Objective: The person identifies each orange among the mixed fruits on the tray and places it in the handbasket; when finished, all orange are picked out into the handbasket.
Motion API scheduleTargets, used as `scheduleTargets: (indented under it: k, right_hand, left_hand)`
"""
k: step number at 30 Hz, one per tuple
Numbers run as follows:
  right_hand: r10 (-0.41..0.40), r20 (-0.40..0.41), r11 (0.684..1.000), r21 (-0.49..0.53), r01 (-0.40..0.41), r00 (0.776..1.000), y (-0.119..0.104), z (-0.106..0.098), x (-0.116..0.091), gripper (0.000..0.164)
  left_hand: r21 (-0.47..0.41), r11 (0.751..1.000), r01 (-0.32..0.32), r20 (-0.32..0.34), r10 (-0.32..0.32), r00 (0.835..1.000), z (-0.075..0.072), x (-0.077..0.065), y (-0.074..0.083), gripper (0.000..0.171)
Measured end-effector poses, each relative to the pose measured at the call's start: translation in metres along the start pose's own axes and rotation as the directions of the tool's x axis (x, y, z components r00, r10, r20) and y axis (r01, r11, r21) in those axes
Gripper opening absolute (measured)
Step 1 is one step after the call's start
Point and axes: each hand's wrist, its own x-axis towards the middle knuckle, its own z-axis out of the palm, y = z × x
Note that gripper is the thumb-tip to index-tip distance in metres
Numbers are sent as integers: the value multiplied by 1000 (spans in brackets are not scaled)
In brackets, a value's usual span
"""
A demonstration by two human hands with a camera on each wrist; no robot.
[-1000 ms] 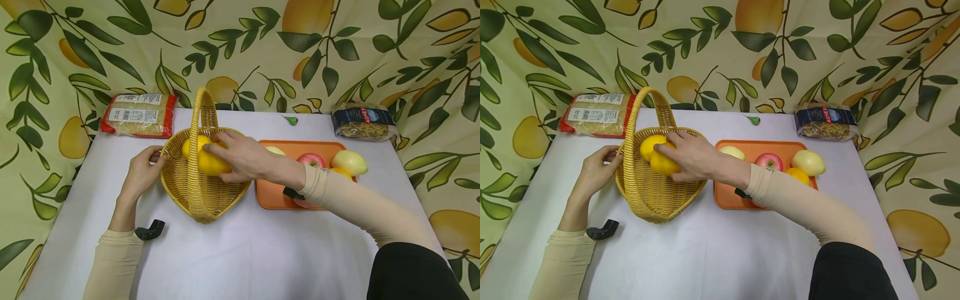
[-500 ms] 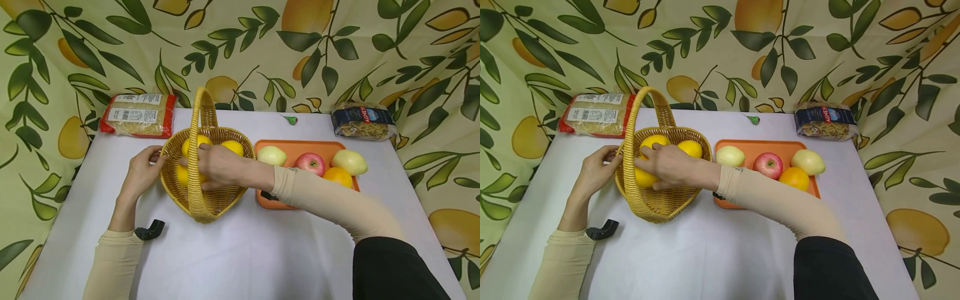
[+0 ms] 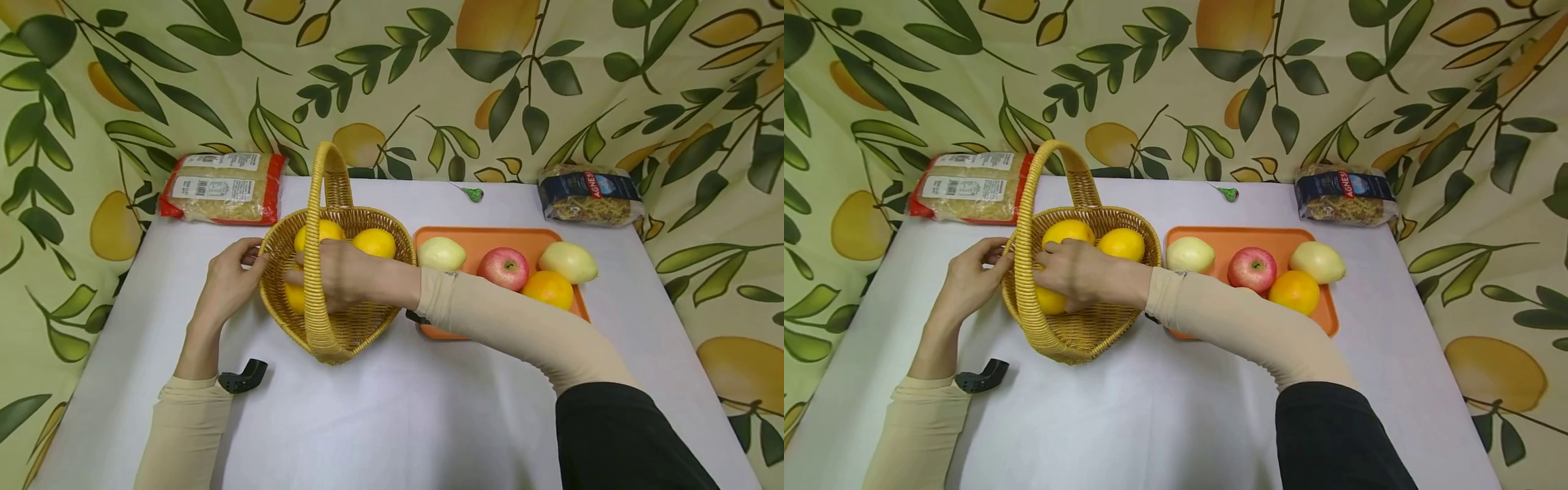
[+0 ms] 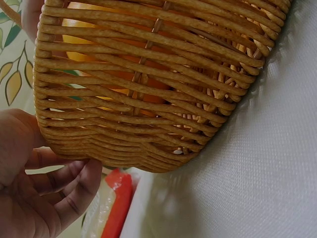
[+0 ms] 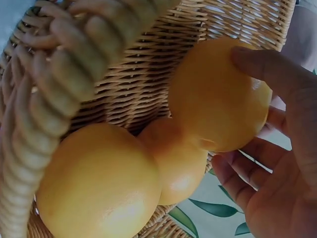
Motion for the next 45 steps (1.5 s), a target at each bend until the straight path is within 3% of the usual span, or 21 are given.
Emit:
scheduleTargets:
  k: [10, 18, 27, 36, 41, 45]
  right_hand:
    - [-30, 167, 999, -9, 31, 985, -2, 0, 12, 38]
    - [-22, 223, 999, 44, 12, 974, 1, 3, 15, 36]
    - [-42, 175, 999, 11, 41, 984, 2, 4, 17, 37]
    - [3, 80, 996, 90, -10, 997, 6, 4, 12, 34]
    - [56, 111, 987, 146, -72, 992, 10, 3, 8, 34]
    - [39, 133, 972, 224, -68, 990, 12, 1, 8, 30]
  left_hand:
    - [7, 1000, 12, 6, -12, 1000, -1, -1, -1, 39]
    - [-6, 1000, -3, 10, 3, 1000, 1, 0, 0, 38]
    - [-7, 1000, -12, -2, 12, 1000, 1, 0, -1, 38]
    - [-9, 1000, -17, -3, 17, 1000, 3, 0, -2, 38]
    - [-4, 1000, -22, -11, 22, 1000, 3, 1, -2, 38]
    - [-2, 1000, -25, -14, 25, 1000, 2, 1, -2, 37]
